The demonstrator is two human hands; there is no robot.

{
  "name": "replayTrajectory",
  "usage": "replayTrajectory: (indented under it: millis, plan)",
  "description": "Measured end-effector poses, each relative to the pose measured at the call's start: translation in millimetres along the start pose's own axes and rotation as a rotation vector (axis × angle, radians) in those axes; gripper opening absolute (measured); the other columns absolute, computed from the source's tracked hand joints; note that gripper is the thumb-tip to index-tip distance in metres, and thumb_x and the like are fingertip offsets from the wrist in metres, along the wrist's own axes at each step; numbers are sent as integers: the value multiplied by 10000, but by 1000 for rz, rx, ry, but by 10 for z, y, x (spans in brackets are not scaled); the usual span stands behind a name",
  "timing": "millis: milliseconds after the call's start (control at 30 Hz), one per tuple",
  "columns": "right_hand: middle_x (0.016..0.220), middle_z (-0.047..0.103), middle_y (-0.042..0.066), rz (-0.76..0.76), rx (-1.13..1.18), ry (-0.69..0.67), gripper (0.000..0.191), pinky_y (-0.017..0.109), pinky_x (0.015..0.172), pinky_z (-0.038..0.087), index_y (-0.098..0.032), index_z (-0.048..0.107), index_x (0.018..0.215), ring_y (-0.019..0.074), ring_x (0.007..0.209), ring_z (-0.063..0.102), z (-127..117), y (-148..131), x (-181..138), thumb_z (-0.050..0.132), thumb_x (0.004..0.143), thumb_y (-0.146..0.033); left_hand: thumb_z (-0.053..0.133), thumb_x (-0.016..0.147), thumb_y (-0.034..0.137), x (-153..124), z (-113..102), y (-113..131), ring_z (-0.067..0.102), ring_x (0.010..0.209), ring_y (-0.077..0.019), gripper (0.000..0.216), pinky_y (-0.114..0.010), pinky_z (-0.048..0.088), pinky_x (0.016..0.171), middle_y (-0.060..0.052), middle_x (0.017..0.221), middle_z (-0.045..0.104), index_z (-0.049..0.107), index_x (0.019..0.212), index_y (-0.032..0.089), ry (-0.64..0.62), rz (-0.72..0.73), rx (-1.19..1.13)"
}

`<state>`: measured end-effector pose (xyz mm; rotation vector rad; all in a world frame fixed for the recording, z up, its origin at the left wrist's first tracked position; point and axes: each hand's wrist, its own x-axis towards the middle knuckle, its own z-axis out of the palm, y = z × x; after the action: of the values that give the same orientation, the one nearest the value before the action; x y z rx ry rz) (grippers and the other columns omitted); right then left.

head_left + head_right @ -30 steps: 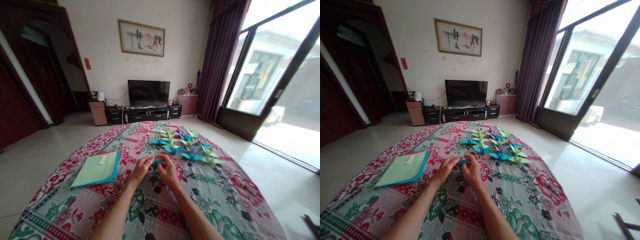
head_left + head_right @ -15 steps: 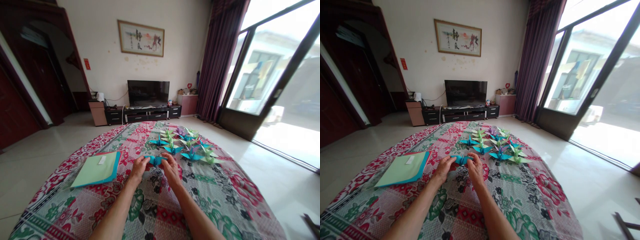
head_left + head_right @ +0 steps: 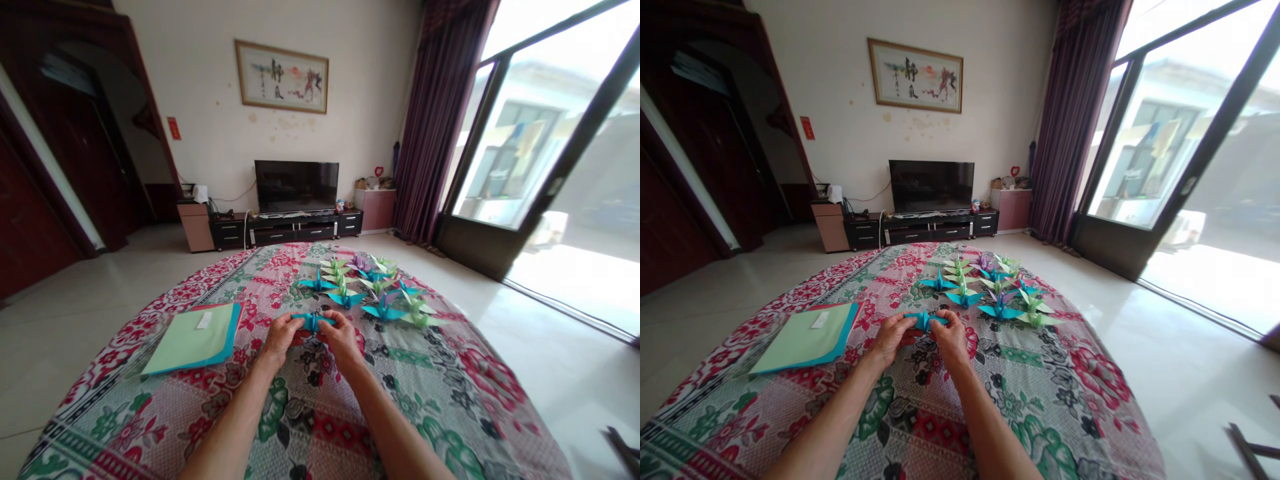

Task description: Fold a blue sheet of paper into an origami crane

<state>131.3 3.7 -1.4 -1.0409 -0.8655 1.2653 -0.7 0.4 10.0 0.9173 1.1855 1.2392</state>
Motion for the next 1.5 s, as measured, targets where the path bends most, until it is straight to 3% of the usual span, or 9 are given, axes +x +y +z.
replayTrajectory:
  millis: [200, 500, 800, 1500]
  plan:
    - [580, 563, -64, 49, 128, -13, 528, 252, 561, 499, -171, 539, 1013, 99, 512, 553, -7, -6, -6, 731, 529, -256, 690, 613, 364, 35, -12, -47, 589, 570, -132, 290, -206, 426, 503, -17, 595, 640, 649, 768, 122, -8, 26, 59]
    - [625, 639, -16, 212, 230, -87, 324, 225, 523, 503, -167, 590, 783, 113, 545, 598, -24, -25, -29, 752, 527, -284, 679, 635, 270, 58, -45, -41, 602, 522, -135, 187, -202, 437, 447, -23, 570, 648, 629, 747, 129, -45, -78, -141]
    - [579, 634, -17, 235, 291, -97, 310, 197, 500, 496, -160, 582, 778, 97, 513, 590, -26, -15, -7, 746, 547, -287, 654, 655, 216, 45, -31, -17, 621, 509, -146, 128, -204, 455, 412, -41, 592, 665, 610, 724, 118, -26, -92, -239]
    - [598, 650, -13, 230, 328, -33, 301, 203, 506, 492, -170, 573, 759, 103, 519, 600, -13, -37, -18, 745, 530, -263, 673, 628, 209, 28, -18, 9, 624, 494, -139, 143, -182, 434, 386, -16, 571, 651, 616, 720, 116, 43, -44, -215]
